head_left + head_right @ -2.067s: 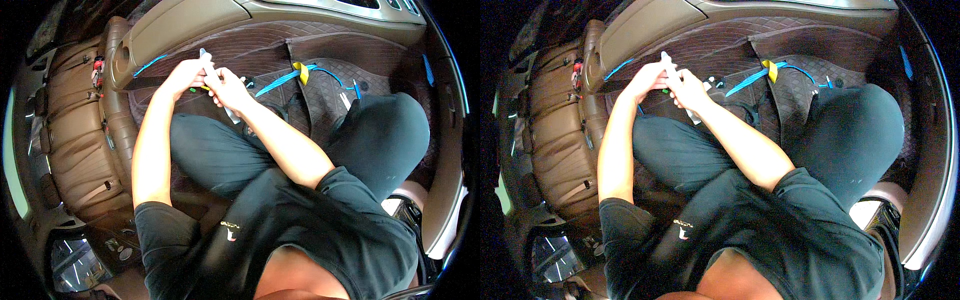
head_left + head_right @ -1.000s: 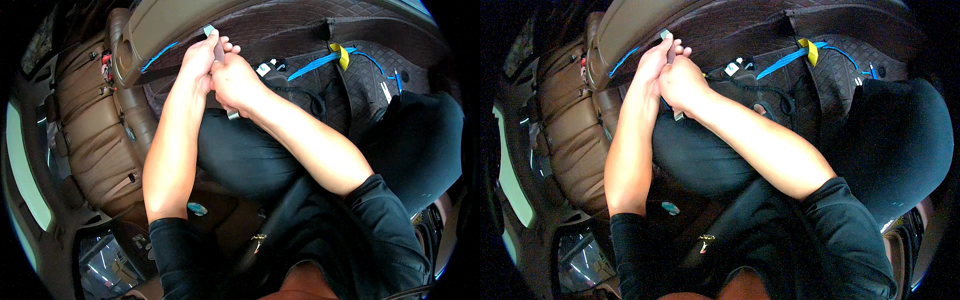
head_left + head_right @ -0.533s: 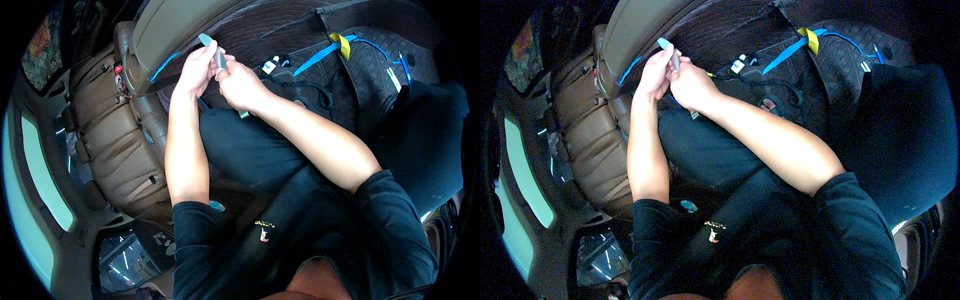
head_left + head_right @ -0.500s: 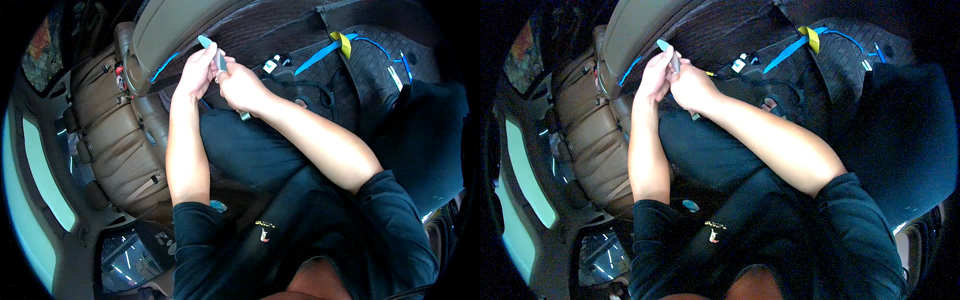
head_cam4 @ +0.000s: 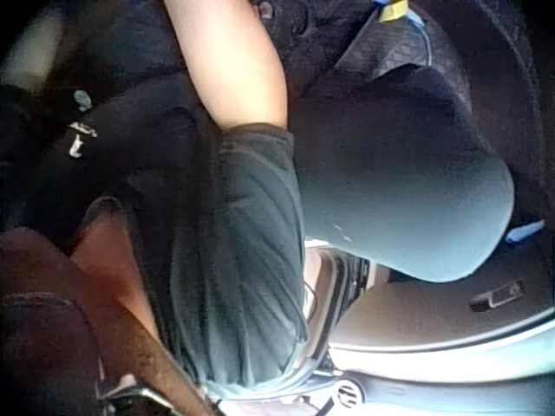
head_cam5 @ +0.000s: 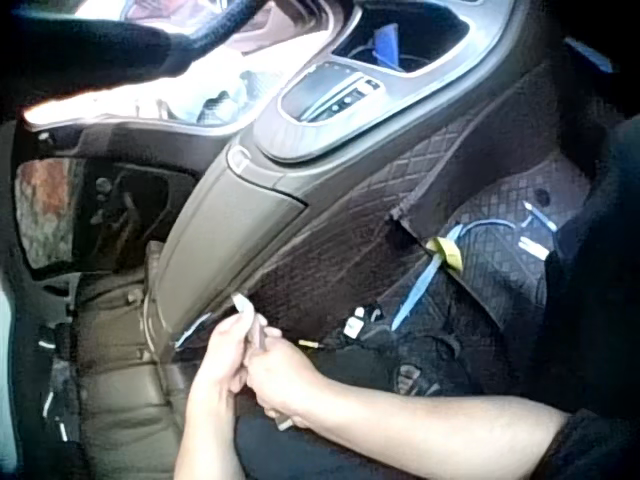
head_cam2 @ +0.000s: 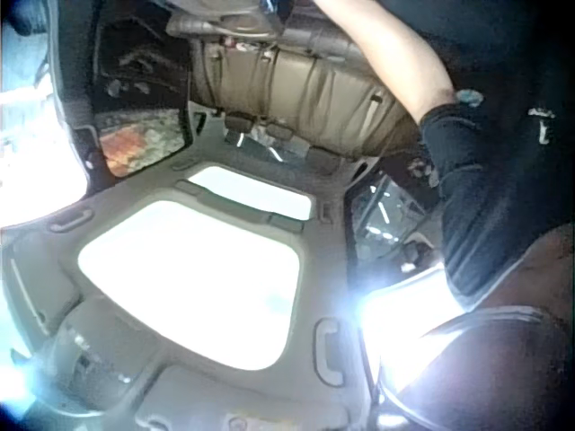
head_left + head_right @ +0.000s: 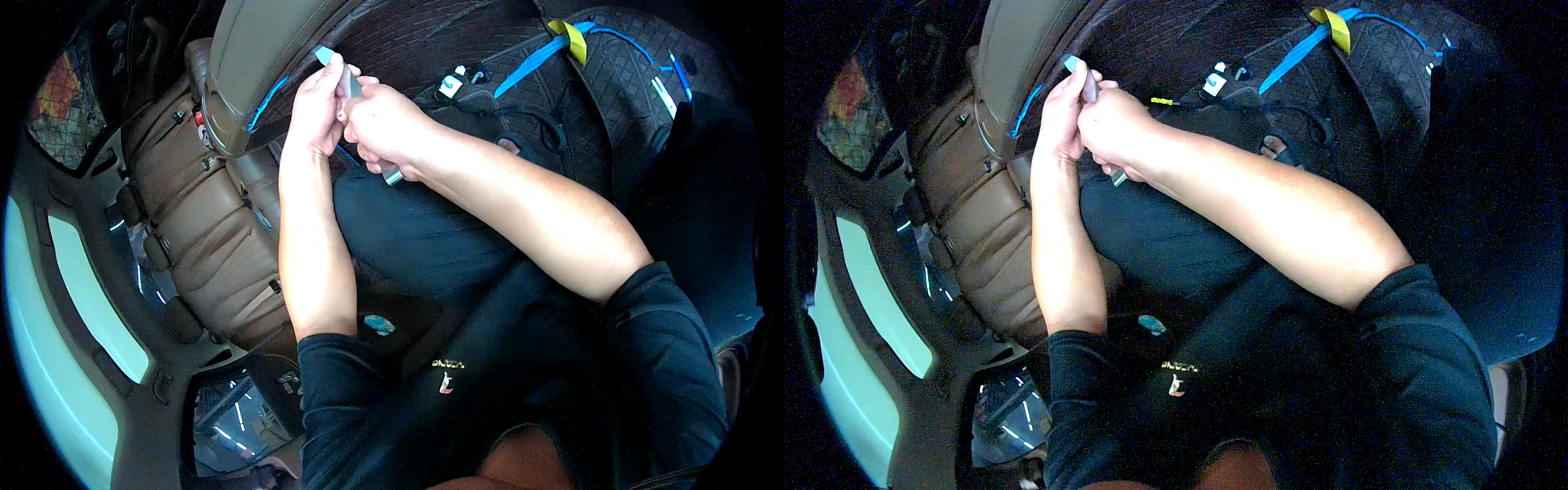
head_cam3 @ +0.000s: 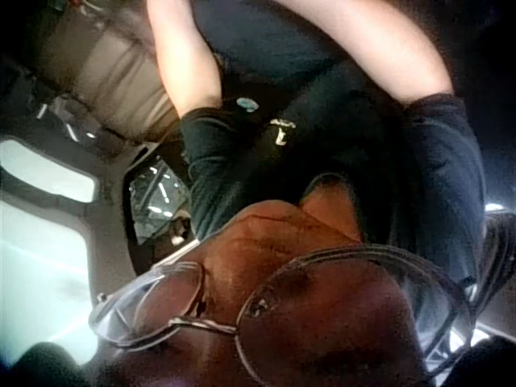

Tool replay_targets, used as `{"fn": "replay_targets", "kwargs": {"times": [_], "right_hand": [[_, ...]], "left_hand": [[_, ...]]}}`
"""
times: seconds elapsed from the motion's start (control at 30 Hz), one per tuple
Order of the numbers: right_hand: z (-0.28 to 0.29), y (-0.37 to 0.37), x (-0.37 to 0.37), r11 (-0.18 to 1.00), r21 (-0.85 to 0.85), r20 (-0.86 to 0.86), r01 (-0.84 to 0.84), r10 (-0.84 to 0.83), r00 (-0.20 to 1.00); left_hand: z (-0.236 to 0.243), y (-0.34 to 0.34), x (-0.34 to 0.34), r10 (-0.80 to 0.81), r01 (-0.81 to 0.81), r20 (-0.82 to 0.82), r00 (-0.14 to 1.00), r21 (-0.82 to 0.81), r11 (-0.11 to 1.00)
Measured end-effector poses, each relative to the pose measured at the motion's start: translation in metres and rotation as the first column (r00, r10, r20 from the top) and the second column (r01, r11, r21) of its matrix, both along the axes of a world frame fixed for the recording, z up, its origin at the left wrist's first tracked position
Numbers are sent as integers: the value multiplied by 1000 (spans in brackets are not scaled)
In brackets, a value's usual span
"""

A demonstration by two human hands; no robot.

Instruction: The person uses a pry tool to detach and then press back into place the leather trim on the side of a car's center console.

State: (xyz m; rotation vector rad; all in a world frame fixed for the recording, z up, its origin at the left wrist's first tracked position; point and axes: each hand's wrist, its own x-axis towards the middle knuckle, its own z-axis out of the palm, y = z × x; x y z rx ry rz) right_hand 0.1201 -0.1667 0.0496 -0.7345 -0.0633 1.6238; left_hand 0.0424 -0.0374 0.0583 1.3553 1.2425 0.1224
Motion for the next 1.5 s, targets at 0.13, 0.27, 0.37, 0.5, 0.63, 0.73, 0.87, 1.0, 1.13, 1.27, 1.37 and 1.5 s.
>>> {"fn": "replay_targets", "kwargs": {"times": [0.13,0.27,0.37,0.5,0.63,0.73,0.87,1.0,1.13,1.27,1.37,1.5], "right_hand": [[19,2,3,986,-163,-149,29,-53,987],[23,12,5,983,-165,-29,-84,80,996],[7,16,-10,997,-36,278,66,-54,959],[-8,21,-15,999,-30,453,22,-6,891],[-25,19,-12,1000,17,608,-11,-2,794],[-51,22,-3,995,103,686,2,-73,724],[-54,20,0,996,88,660,-19,-44,750],[-27,-2,12,992,-14,475,-127,118,872],[-23,-19,6,990,-72,354,-123,141,925],[-14,-25,15,997,-50,170,-55,62,983],[4,-25,24,995,-73,109,-62,70,992],[4,-23,27,994,-74,42,-79,82,996]], "left_hand": [[7,-2,4,78,-81,-50,996,-43,996],[7,-4,9,152,-154,-33,988,-118,981],[5,-2,13,164,-162,14,986,-73,984],[2,-1,12,153,-152,47,987,-37,988],[-7,1,6,92,-89,117,989,-30,996],[-13,8,8,9,-15,93,996,59,998],[-14,7,15,-84,74,76,994,124,990],[-10,20,1,-50,44,132,990,47,998],[-9,27,5,-75,87,213,974,-49,995],[-14,26,5,-102,95,80,992,89,991],[-5,30,4,-165,164,8,986,80,983],[3,16,8,-266,268,81,961,-20,963]]}}
